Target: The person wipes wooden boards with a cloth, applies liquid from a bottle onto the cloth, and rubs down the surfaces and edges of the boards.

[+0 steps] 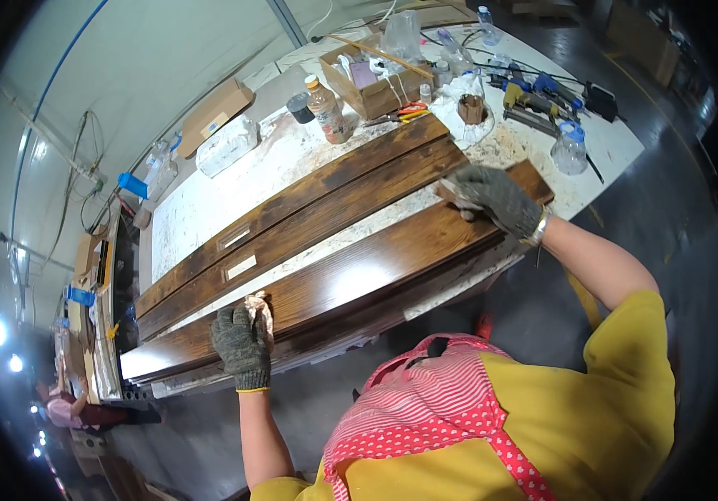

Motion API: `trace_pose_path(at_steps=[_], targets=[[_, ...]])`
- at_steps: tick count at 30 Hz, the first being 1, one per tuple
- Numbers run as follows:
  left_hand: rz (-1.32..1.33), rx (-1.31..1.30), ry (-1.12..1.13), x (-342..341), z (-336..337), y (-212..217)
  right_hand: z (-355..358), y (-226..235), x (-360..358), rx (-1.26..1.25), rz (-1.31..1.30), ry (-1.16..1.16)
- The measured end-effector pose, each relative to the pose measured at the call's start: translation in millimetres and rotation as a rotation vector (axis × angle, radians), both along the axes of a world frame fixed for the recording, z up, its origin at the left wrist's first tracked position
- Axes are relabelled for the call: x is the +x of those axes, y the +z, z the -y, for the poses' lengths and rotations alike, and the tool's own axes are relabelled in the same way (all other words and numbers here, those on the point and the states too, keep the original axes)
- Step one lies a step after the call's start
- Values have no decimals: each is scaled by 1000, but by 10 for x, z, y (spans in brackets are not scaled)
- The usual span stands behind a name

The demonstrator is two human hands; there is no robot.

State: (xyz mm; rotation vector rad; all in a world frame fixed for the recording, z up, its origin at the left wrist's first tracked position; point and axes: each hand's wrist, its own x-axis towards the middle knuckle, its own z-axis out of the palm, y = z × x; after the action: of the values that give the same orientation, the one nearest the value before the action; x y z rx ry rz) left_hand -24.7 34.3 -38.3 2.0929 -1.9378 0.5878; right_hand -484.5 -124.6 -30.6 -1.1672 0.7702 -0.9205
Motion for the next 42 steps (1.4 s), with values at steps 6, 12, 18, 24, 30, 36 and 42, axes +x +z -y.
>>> trace_pose_path(at_steps=[6, 12, 18, 24, 30, 36, 42], targets=[[20, -94, -246, -1205, 254, -127, 13, -36, -70, 92, 76, 97], [-215, 9, -453, -2666, 704, 204, 251, -218, -378, 138, 323, 67], [-414, -140, 39, -727, 443, 382, 552, -315, -1297, -387, -54, -348], [-78, 93, 285, -466, 571, 66, 527, -463, -1357, -241, 69, -279], [-171, 94, -366, -2341, 1269, 58, 704, -757, -1606, -310, 16, -274], [-246, 168, -272, -2122, 1247, 39, 820, -906, -1760, -279, 48, -311], [-303, 37, -111, -1666, 1108, 75, 775, -846, -1609, -423, -112, -346]])
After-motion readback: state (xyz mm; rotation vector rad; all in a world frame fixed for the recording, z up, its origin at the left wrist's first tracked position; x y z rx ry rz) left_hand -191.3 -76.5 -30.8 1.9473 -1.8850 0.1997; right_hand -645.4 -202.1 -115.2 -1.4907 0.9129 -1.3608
